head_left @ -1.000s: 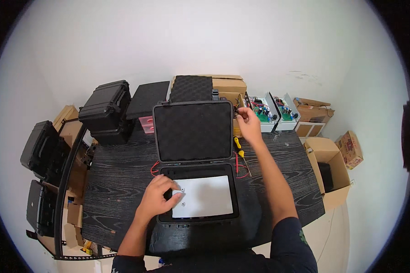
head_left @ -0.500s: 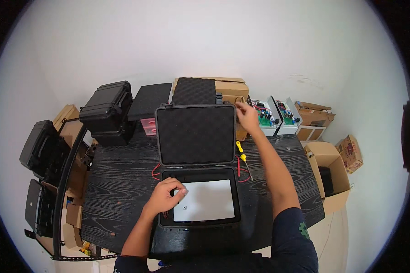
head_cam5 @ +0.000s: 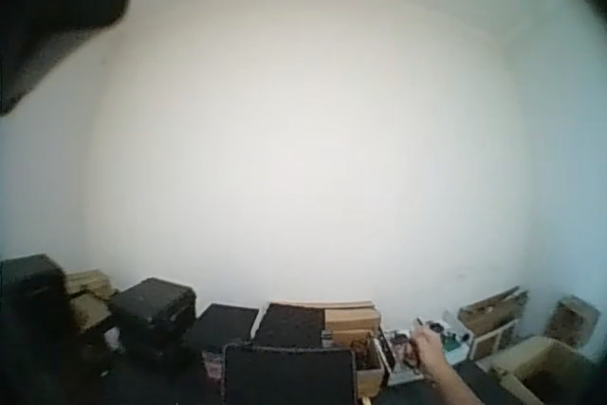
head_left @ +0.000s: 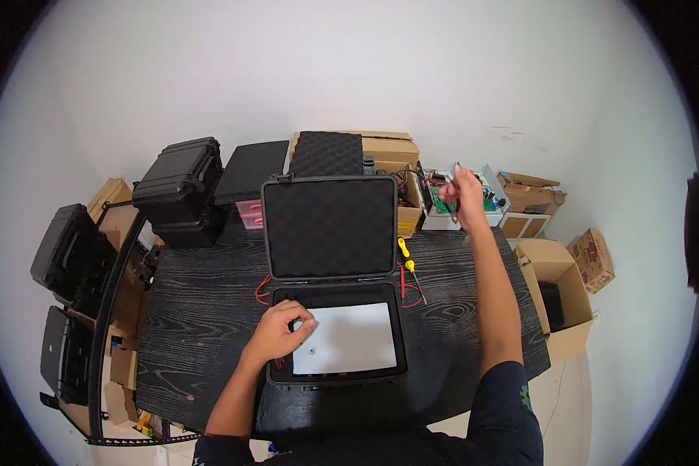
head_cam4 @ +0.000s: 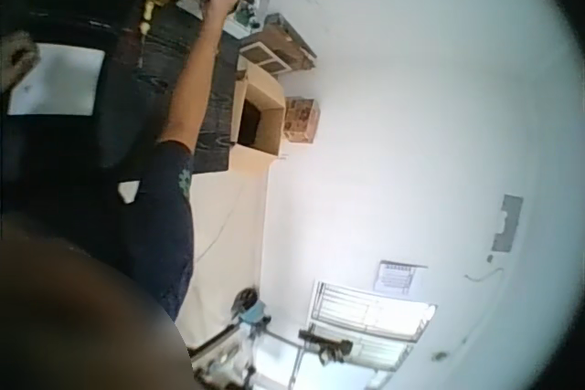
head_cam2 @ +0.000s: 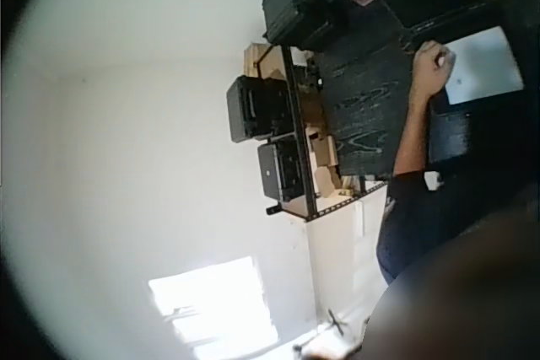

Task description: The person places a white electronic device into a black foam-lined case. They then connect red and black wires to the device and arrange the cables inside the case before closing the lid.

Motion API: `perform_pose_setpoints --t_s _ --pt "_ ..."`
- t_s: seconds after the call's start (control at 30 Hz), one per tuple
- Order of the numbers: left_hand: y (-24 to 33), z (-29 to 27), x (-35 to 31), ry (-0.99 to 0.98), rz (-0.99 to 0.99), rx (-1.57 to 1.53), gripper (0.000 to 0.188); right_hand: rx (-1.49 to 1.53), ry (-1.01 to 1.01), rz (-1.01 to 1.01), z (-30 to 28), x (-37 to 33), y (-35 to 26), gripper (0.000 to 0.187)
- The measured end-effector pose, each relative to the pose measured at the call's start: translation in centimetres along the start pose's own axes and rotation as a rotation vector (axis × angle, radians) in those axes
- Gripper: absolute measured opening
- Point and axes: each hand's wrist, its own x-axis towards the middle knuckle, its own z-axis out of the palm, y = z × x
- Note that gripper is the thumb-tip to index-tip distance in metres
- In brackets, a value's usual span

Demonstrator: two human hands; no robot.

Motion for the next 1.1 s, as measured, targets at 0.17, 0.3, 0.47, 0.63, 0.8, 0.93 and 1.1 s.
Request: perform_pose_setpoints --t_s 0.17,0.3,0.47,0.63,0.8,0.93,1.1 --pt "-0.3 0.1 -0.2 0.009 0.009 0.011 0.013 -0.351 -0.141 0.275 -2.4 -3.8 1.8 0.031" --pt "-0.3 0.2 -0.2 0.005 -0.016 0.006 0.013 -0.88 -0.288 0.507 -2.5 -4.0 2.8 0.03" --pt "0.0 -0.1 -0.2 -0.006 -0.042 0.01 0.013 -1.088 0.002 -0.183 2.7 -0.9 4.5 0.024" --pt "0.1 -0.1 0.1 -0.022 -0.025 0.023 0.014 -1.14 -0.162 -0.156 6.8 5.5 9.4 0.036" --pt "0.4 -0.1 0.2 -0.028 -0.028 0.027 0.014 -1.645 -0.397 0.246 8.2 9.7 12.6 0.045" --pt "-0.1 -0.7 -0.9 0.0 -0.071 0.043 0.013 -1.494 -0.242 -0.02 11.1 8.4 12.4 0.034" --pt "0.0 0.0 0.0 -0.037 -0.026 0.031 0.014 -0.896 0.085 -0.428 5.2 7.0 8.9 0.024"
